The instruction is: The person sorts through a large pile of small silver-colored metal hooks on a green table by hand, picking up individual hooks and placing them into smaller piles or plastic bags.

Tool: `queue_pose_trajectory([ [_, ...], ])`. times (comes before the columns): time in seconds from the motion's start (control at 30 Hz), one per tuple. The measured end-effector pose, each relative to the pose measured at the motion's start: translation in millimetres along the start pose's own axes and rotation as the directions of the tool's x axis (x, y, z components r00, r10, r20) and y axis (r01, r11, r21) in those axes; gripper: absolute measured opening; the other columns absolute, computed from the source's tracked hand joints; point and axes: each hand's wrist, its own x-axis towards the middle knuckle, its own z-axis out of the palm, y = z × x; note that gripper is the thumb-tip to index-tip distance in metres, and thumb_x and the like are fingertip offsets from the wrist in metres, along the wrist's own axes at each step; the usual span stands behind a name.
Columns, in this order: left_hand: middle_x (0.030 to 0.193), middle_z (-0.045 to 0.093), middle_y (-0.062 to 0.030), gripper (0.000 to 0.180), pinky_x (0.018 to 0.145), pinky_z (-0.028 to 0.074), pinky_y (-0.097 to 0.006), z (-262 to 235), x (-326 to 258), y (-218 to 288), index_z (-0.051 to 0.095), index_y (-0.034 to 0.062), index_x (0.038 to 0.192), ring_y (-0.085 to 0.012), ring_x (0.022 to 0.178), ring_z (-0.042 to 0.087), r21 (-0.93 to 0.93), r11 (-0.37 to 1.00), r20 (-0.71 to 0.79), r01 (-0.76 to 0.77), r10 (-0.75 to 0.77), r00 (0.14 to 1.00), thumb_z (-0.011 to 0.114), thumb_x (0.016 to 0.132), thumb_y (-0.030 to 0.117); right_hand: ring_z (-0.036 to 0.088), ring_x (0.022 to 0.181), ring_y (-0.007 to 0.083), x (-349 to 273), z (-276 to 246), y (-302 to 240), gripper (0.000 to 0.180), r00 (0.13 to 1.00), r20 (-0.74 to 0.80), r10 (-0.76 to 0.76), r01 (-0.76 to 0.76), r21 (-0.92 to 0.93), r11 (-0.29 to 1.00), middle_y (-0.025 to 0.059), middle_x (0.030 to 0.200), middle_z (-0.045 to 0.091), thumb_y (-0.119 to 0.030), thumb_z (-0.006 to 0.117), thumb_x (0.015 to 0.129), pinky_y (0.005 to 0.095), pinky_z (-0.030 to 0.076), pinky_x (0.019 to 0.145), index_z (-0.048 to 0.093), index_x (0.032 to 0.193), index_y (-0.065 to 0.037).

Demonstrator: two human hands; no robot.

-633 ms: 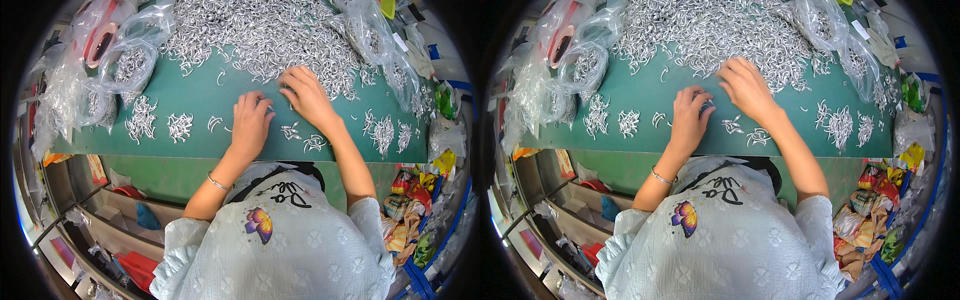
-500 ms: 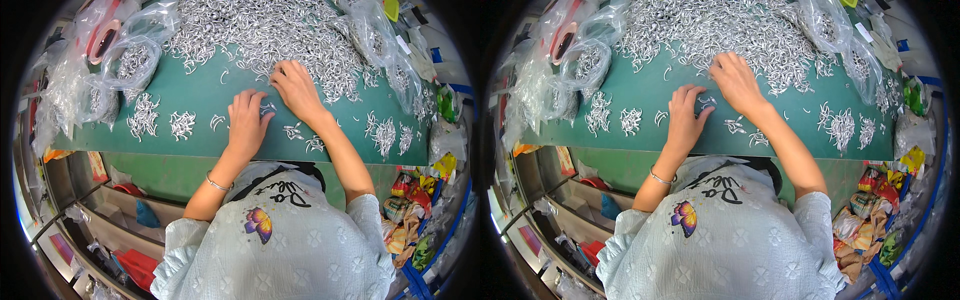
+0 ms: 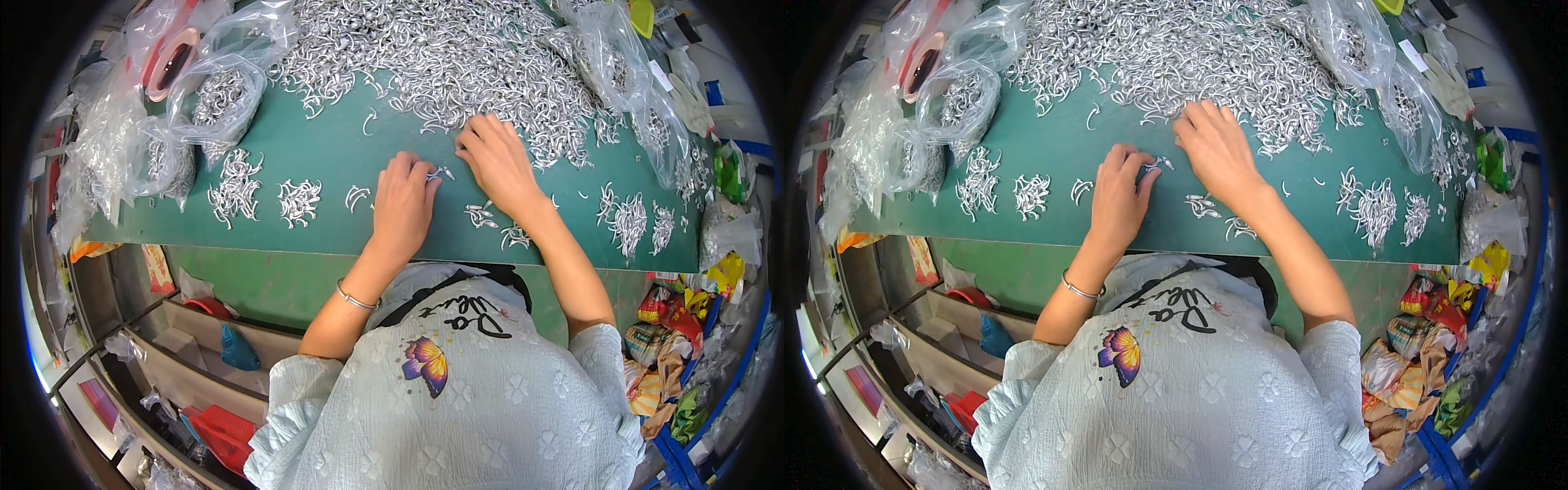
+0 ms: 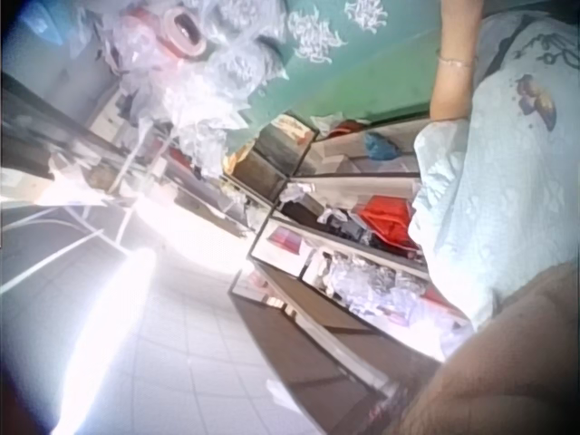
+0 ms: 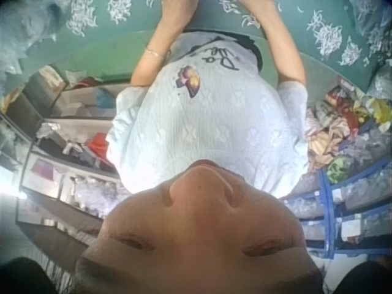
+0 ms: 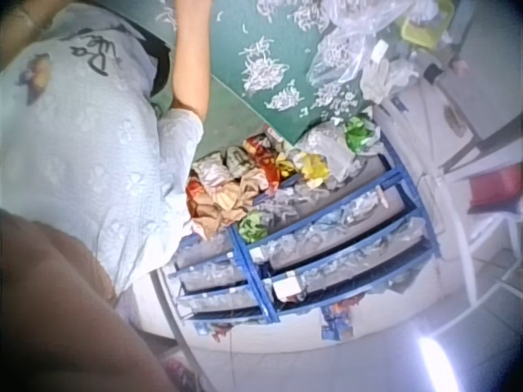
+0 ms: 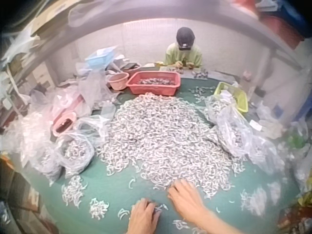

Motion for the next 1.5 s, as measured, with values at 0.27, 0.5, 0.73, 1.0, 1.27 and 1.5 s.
queue_pose_trajectory([
  [0.27, 0.093, 0.056, -0.0129, 0.019, 0.075, 0.046, -0.041, -1.9, 3.2, -1.2, 0.061, 0.0006, 0.092, -0.0326, 0.086, 0.056, 0.003, 1.000, -0.053, -0.025, 0.026, 0.998, 0.072, 0.078, 0.004, 0.054, 0.093, 0.0297, -13.0, -6.6, -14.3, 0.024, 0.997, 0.073, -0.017, 0.004, 0.175, 0.985, 0.0100, 0.093, 0.054, -0.009, 0.072, 0.076, 0.0401, 0.043, 0.080, 0.058, 0.096, -0.004],
  [0.5, 0.094, 0.056, -0.0123, 0.018, 0.074, 0.045, -0.041, -1.2, 5.1, -10.0, 0.062, 0.0002, 0.091, -0.0315, 0.087, 0.056, 0.010, 1.000, -0.093, -0.024, 0.025, 0.995, 0.071, 0.076, 0.003, 0.056, 0.094, 0.0336, -13.8, -8.5, -21.4, 0.031, 0.983, 0.183, -0.012, -0.044, 0.295, 0.954, 0.0126, 0.095, 0.055, -0.003, 0.071, 0.076, 0.0420, 0.047, 0.078, 0.056, 0.104, -0.002],
  [0.73, 0.094, 0.057, -0.0141, 0.017, 0.071, 0.047, -0.040, -8.3, 7.1, -12.3, 0.061, -0.0018, 0.092, -0.0331, 0.083, 0.057, -0.019, 1.000, -0.077, -0.018, 0.016, 0.997, 0.071, 0.078, 0.001, 0.058, 0.095, 0.0341, -26.0, -45.5, -1.3, 0.018, 0.853, 0.518, -0.063, -0.216, 0.460, 0.861, 0.0138, 0.097, 0.057, 0.003, 0.064, 0.079, 0.0413, 0.047, 0.081, 0.062, 0.098, 0.002],
  [1.0, 0.098, 0.057, -0.0147, 0.018, 0.075, 0.048, -0.041, -20.4, 4.2, -4.7, 0.061, -0.0023, 0.095, -0.0343, 0.089, 0.058, -0.023, 0.999, 0.043, -0.041, 0.042, 0.998, 0.069, 0.079, -0.001, 0.058, 0.096, 0.0334, -32.7, -47.1, 7.7, 0.017, 0.923, 0.385, -0.022, -0.183, 0.488, 0.854, 0.0133, 0.100, 0.060, 0.004, 0.062, 0.080, 0.0402, 0.047, 0.083, 0.063, 0.097, 0.001],
  [1.27, 0.097, 0.058, -0.0148, 0.016, 0.075, 0.048, -0.041, -12.2, 8.0, -9.7, 0.061, -0.0030, 0.094, -0.0348, 0.088, 0.058, -0.061, 0.995, 0.006, -0.073, 0.074, 0.997, 0.067, 0.079, -0.003, 0.054, 0.091, 0.0291, -42.5, -44.7, 2.5, 0.023, 0.947, 0.320, 0.009, -0.106, 0.285, 0.953, 0.0091, 0.092, 0.053, 0.001, 0.070, 0.075, 0.0391, 0.043, 0.086, 0.061, 0.096, -0.002],
  [1.5, 0.098, 0.058, -0.0143, 0.017, 0.074, 0.049, -0.041, -10.5, 6.9, -14.6, 0.061, -0.0026, 0.095, -0.0342, 0.086, 0.059, -0.058, 0.994, -0.038, -0.097, 0.095, 0.995, 0.067, 0.079, -0.002, 0.056, 0.089, 0.0331, -48.5, -38.6, 6.9, 0.017, 0.966, 0.232, 0.114, -0.193, 0.354, 0.915, 0.0116, 0.094, 0.055, 0.002, 0.066, 0.080, 0.0400, 0.046, 0.076, 0.058, 0.095, 0.000],
])
